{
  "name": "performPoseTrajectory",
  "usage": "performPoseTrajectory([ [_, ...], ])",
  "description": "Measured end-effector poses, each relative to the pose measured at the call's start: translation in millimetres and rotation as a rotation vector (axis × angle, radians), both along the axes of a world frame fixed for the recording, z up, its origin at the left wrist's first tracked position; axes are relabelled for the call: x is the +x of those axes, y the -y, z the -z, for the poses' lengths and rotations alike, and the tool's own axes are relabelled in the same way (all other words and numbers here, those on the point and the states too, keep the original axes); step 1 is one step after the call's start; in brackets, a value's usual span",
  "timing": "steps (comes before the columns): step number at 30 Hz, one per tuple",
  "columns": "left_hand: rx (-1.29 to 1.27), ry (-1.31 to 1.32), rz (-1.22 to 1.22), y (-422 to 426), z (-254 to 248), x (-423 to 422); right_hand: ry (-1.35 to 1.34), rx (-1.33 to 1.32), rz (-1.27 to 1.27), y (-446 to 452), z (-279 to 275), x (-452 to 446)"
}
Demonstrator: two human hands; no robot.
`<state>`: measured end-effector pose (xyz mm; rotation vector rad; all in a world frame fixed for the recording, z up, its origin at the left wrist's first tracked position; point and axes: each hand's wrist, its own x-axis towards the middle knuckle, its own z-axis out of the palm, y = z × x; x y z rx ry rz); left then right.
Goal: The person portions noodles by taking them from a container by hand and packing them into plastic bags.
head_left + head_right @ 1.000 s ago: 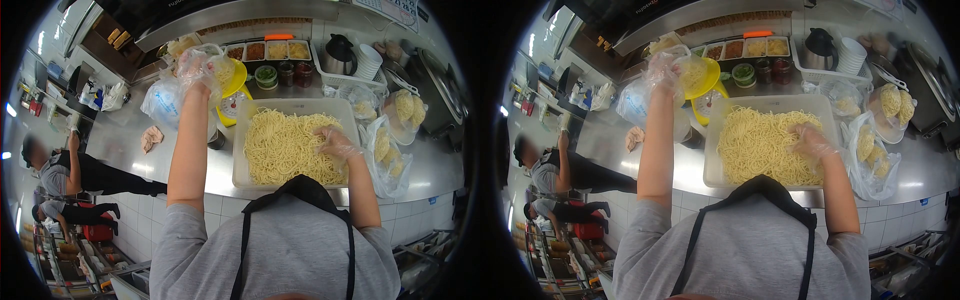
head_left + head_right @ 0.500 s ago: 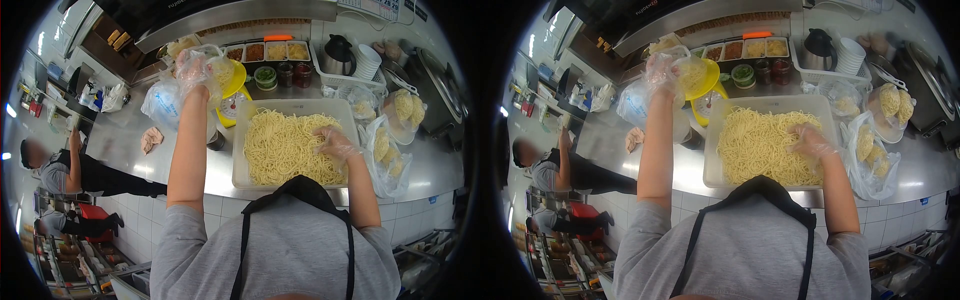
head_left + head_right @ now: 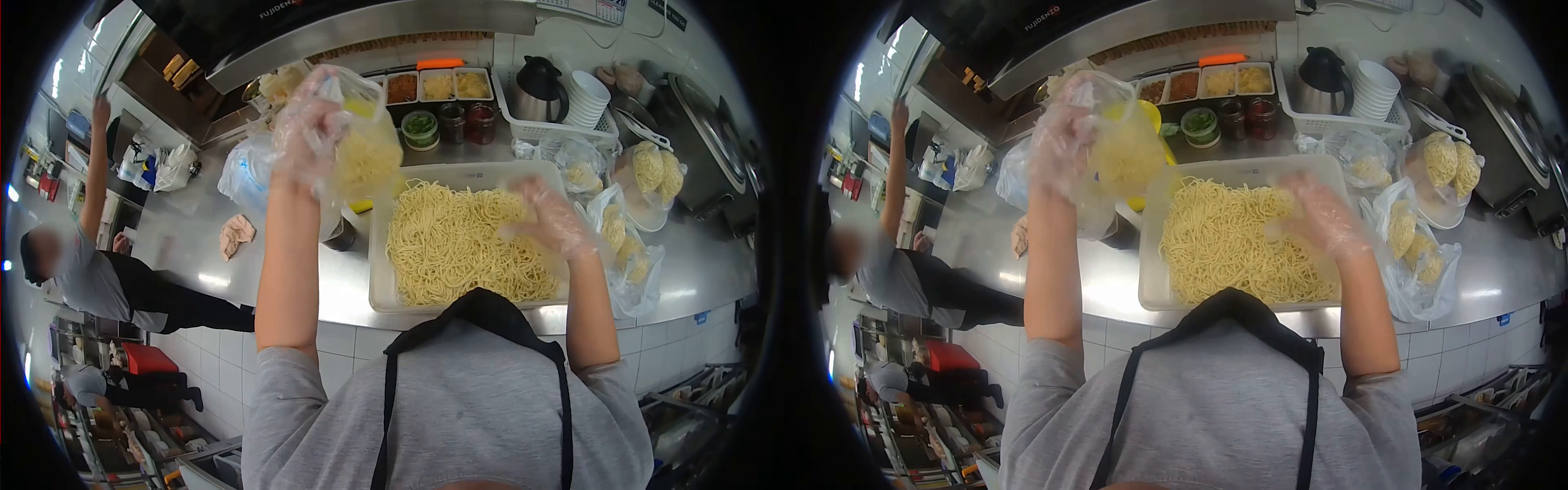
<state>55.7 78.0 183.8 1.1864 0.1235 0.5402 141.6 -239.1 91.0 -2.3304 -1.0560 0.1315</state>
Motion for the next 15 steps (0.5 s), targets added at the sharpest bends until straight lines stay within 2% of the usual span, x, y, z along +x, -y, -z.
performPoseTrajectory([
  [3, 0.04, -0.052, 0.149, 42, 7, -18, 0.153, 0.552, -0.185, -23, -55, -12],
  [4, 0.061, -0.065, 0.192, 54, 19, -18, 0.151, 0.547, -0.173, -34, -63, -17],
  [5, 0.083, -0.077, 0.236, 65, 31, -16, 0.215, 0.52, -0.278, -41, -68, -23],
  [6, 0.29, -0.08, 0.227, 67, 57, -12, 0.281, 0.495, -0.398, -50, -72, -25],
  [8, 0.492, -0.08, 0.228, 84, 71, -17, 0.206, 0.107, -0.338, -72, -46, -20],
  [10, 0.115, -0.309, 0.339, 97, 69, -26, 0.013, -0.443, -0.227, -79, -37, -19],
  [11, 0.112, -0.309, 0.347, 98, 76, -24, 0.01, -0.447, -0.22, -79, -27, -18],
  [13, 0.517, -0.176, 0.247, 98, 87, -19, 0.096, -0.375, -0.271, -78, -11, -13],
  [14, 0.514, -0.174, 0.244, 97, 87, -18, 0.098, -0.378, -0.273, -75, -10, -9],
  [15, 0.416, -0.208, 0.292, 98, 86, -20, -0.001, -0.272, -0.21, -72, -10, -6],
])
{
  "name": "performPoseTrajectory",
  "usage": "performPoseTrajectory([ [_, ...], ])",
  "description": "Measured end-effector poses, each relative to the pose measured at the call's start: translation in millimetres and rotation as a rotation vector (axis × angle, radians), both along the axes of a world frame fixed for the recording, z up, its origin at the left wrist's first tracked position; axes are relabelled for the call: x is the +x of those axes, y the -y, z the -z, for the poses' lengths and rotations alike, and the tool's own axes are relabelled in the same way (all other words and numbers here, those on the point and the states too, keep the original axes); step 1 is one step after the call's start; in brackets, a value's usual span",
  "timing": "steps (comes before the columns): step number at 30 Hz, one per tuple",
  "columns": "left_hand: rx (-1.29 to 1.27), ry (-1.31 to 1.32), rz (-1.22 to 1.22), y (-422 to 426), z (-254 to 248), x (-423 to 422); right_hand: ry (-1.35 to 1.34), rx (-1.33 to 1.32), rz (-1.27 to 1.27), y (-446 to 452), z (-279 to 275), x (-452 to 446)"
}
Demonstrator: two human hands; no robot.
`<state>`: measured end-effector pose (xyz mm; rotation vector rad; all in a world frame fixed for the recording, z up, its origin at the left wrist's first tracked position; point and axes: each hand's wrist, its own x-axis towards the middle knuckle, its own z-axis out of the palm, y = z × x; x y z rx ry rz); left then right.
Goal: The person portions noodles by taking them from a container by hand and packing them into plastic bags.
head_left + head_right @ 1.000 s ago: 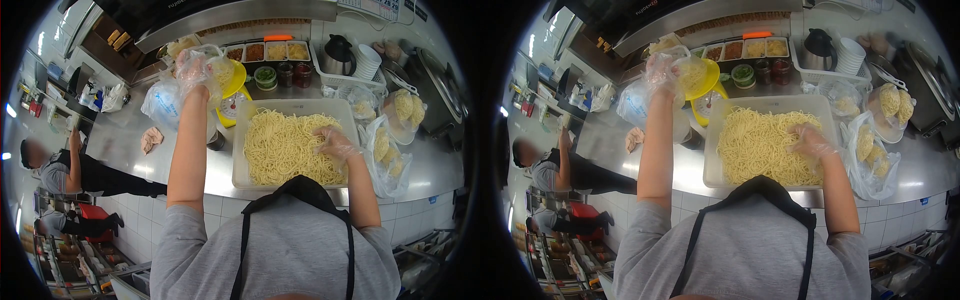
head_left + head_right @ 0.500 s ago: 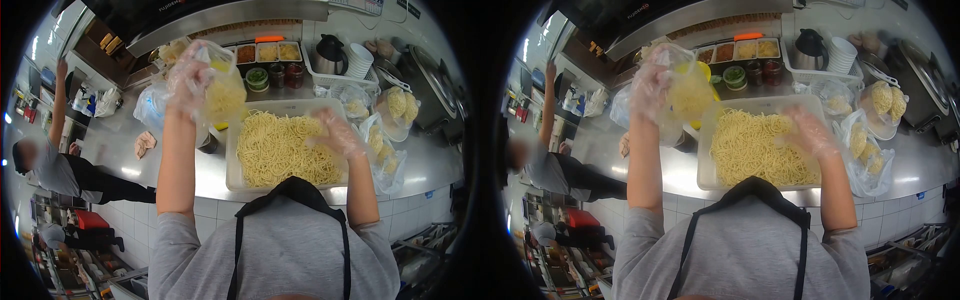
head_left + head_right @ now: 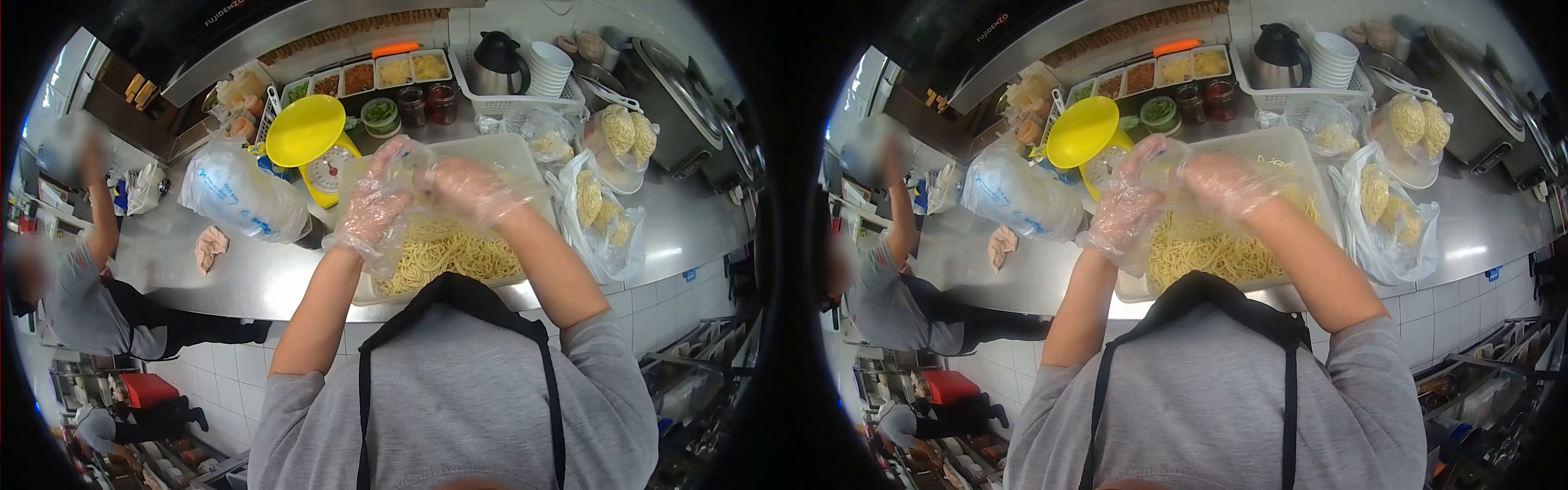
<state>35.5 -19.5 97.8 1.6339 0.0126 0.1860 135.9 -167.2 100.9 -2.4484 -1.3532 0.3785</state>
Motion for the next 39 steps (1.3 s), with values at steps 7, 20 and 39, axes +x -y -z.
performPoseTrajectory([
  [7, 0.02, -0.046, 0.107, 8, 12, 9, -0.302, 0.284, 0.224, 13, -6, 3],
  [20, 0.063, 0.067, 0.079, 5, 39, 22, 0.164, 0.558, -0.182, 14, -11, 2],
  [39, 0.381, 0.064, 0.091, 16, 78, 23, -0.07, 1.618, 0.209, 93, -130, -16],
])
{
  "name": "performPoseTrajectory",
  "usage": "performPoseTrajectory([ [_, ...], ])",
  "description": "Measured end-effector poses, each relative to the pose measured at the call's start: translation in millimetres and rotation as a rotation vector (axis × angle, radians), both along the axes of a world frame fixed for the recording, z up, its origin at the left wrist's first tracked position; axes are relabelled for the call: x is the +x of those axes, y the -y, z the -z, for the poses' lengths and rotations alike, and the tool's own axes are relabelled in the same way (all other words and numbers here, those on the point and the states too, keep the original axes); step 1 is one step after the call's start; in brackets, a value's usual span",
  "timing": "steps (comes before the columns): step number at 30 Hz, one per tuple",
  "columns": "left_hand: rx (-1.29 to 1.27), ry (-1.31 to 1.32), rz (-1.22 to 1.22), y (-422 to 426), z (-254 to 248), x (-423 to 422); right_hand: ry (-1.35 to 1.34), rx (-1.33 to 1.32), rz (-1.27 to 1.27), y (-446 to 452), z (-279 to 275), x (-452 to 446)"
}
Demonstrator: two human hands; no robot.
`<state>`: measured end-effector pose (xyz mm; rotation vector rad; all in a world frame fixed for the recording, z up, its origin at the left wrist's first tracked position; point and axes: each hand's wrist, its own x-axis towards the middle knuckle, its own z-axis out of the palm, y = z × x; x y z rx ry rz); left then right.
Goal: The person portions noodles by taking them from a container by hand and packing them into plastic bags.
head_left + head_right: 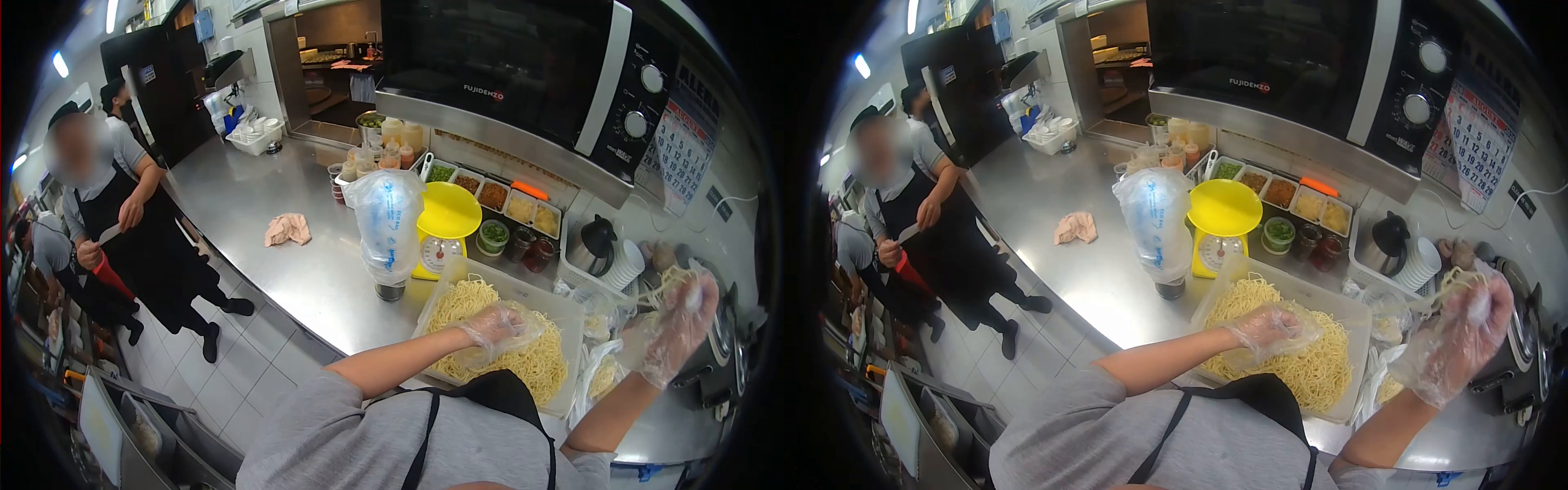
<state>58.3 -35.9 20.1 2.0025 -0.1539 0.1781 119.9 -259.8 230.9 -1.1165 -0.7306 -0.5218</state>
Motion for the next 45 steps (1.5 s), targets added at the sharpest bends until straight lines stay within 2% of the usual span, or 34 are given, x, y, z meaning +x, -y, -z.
performPoseTrajectory([
  [1, 0.035, -0.035, 0.001, -1, 0, 2, 0.005, -0.002, -0.004, 9, 1, 4],
  [3, 0.065, -0.065, -0.001, -3, 2, 4, -0.036, 0.077, 0.234, 22, 1, 8],
  [5, 0.153, -0.076, 0.05, -5, 1, 3, -0.029, 0.142, 0.304, 32, -18, 1],
  [6, 0.152, -0.075, 0.048, -4, -2, 3, 0.41, -0.08, 0.602, 38, -26, 1],
  [8, 0.148, -0.252, -0.007, 0, -19, 1, 0.214, 0.031, 0.404, 33, -28, -6],
  [9, 0.149, -0.248, -0.006, -2, -17, 1, 0.117, 0.1, 0.312, 31, -29, -10],
  [11, -0.44, -0.064, 0.12, -9, -15, -2, -0.021, -0.185, 0.165, 23, -18, -11],
  [13, -0.514, -0.021, 0.134, -17, -29, -2, 0.08, -0.257, 0.059, 10, -13, -22],
  [15, -0.589, 0.015, 0.145, -25, -45, -4, 0.087, -0.458, -0.324, 10, 5, -18],
  [19, -0.601, 0.027, 0.094, -28, -68, -10, -0.377, -0.913, -0.464, 8, 57, -3],
  [20, -0.606, 0.002, 0.055, -26, -70, -11, -0.38, -0.913, -0.464, 1, 61, -8],
  [22, -0.608, -0.027, 0.021, -20, -74, -13, 0.135, -1.18, -0.173, -20, 63, -24],
  [23, -0.614, -0.021, 0.015, -16, -75, -13, 0.134, -1.179, -0.17, -29, 61, -33],
  [25, -0.62, -0.019, 0.01, -13, -74, -13, 0.24, -1.391, -0.079, -42, 59, -45],
  [26, -0.582, 0.049, -0.003, -14, -73, -12, 0.236, -1.39, -0.079, -39, 72, -35],
  [28, -0.542, 0.117, -0.016, -20, -71, -13, 0.335, -1.547, -0.084, -33, 98, -6],
  [30, -0.38, 0.07, -0.031, -33, -72, -13, 0.271, -1.471, -0.117, -23, 82, 6],
  [31, -0.379, 0.074, -0.033, -34, -73, -12, 0.202, -1.397, -0.152, -18, 71, 8],
  [32, -0.308, 0.15, -0.037, -35, -73, -12, 0.132, -1.284, -0.22, -12, 66, 12],
  [33, -0.237, 0.224, -0.04, -35, -72, -12, 0.13, -1.285, -0.222, -10, 63, 11],
  [35, -0.201, 0.246, -0.08, -32, -77, -11, 0.073, -0.961, -0.124, -11, 54, 8],
  [36, -0.163, 0.27, -0.121, -30, -80, -10, -0.117, -0.941, -0.183, -21, 49, -10],
  [37, -0.163, 0.273, -0.12, -27, -81, -9, -0.114, -0.94, -0.181, -31, 55, -21],
  [39, -0.367, 0.489, 0.045, -18, -79, -11, -0.063, -0.907, -0.322, -52, 82, -35],
  [40, -0.367, 0.494, 0.044, -14, -80, -12, -0.058, -0.901, -0.356, -62, 96, -42],
  [42, -0.087, 0.443, 0.08, -4, -82, -18, -0.093, -0.927, -0.325, -73, 136, -31],
  [43, -0.088, 0.442, 0.075, -1, -85, -25, -0.101, -0.961, -0.332, -73, 161, -11],
  [45, -0.183, 0.485, -0.066, 1, -95, -43, -0.1, -0.994, -0.342, -75, 161, -3],
])
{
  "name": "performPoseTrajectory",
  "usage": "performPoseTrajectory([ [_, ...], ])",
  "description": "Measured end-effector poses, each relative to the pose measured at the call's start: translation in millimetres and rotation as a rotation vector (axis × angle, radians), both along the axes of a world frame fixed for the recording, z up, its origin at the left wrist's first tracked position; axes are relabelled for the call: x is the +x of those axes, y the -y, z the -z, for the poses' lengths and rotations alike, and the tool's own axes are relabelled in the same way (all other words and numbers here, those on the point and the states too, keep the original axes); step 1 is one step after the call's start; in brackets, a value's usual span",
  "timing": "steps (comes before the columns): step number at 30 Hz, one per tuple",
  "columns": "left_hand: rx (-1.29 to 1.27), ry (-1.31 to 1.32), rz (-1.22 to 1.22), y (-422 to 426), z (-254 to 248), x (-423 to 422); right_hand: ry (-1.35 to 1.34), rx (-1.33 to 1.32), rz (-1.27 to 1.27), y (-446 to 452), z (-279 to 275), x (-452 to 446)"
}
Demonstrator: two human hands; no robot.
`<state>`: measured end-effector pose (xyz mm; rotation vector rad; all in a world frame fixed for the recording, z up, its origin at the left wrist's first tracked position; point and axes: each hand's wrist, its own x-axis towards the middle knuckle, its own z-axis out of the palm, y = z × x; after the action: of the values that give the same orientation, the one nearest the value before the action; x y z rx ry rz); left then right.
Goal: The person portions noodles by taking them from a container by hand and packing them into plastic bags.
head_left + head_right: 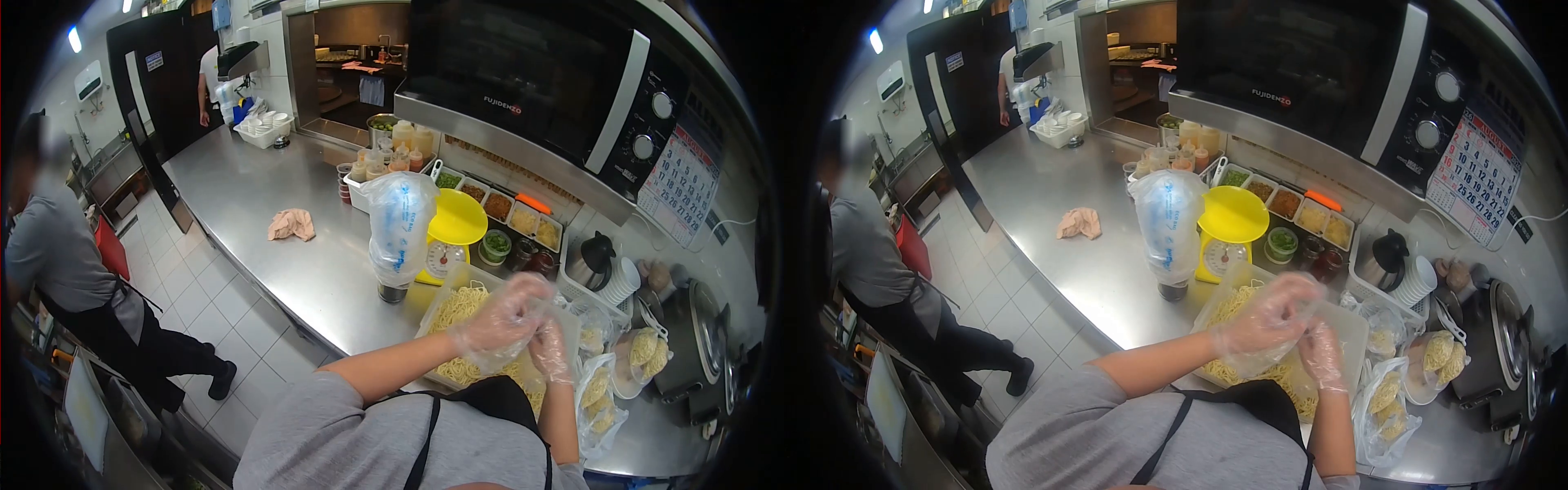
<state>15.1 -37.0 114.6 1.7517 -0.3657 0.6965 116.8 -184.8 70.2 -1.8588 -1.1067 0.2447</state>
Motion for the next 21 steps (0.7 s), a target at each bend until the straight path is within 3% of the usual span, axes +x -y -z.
performPoseTrajectory([
  [1, -0.132, -0.021, -0.07, -3, -4, -11, 0.035, 0.029, -0.018, 1, -22, -6],
  [4, -0.069, 0.008, -0.2, -12, 36, -5, 0.074, 0.128, 0.05, -7, -51, -19],
  [6, -0.004, -0.098, -0.062, -8, 46, -9, -0.088, 0.05, -0.108, -14, -54, -20],
  [8, 0.164, -0.419, 0.377, -11, 60, -4, 0.011, -0.062, -0.201, -24, -64, -35],
  [9, 0.165, -0.416, 0.38, -13, 73, 5, 0.109, -0.176, -0.294, -25, -68, -40],
  [10, 0.251, -0.22, 0.306, -15, 77, 12, 0.11, -0.179, -0.293, -24, -68, -40],
  [11, 0.334, -0.025, 0.228, -17, 83, 16, 0.142, -0.047, -0.245, -21, -68, -38],
  [12, 0.333, -0.024, 0.226, -19, 88, 20, 0.174, 0.085, -0.198, -19, -68, -35],
  [14, 0.252, -0.528, 0.338, -22, 64, 15, 0.093, 0.215, -0.074, -11, -73, -25],
  [15, 0.251, -0.525, 0.337, -24, 73, 17, 0.01, 0.346, 0.055, -6, -77, -19],
  [16, 0.516, -0.266, 0.154, -25, 79, 18, 0.013, 0.345, 0.056, 1, -82, -15],
  [17, 0.765, 0.0, -0.037, -25, 85, 20, -0.163, 0.401, 0.077, 9, -88, -13],
  [18, 0.763, 0.001, -0.036, -26, 90, 22, -0.342, 0.455, 0.098, 15, -94, -13],
  [19, 0.515, -0.114, 0.086, -26, 78, 16, -0.253, 0.087, 0.13, 13, -102, -18],
  [20, 0.264, -0.226, 0.208, -26, 71, 13, -0.255, 0.088, 0.137, 14, -92, -19],
  [21, 0.266, -0.225, 0.214, -25, 74, 17, -0.244, 0.018, -0.002, 14, -70, -18],
])
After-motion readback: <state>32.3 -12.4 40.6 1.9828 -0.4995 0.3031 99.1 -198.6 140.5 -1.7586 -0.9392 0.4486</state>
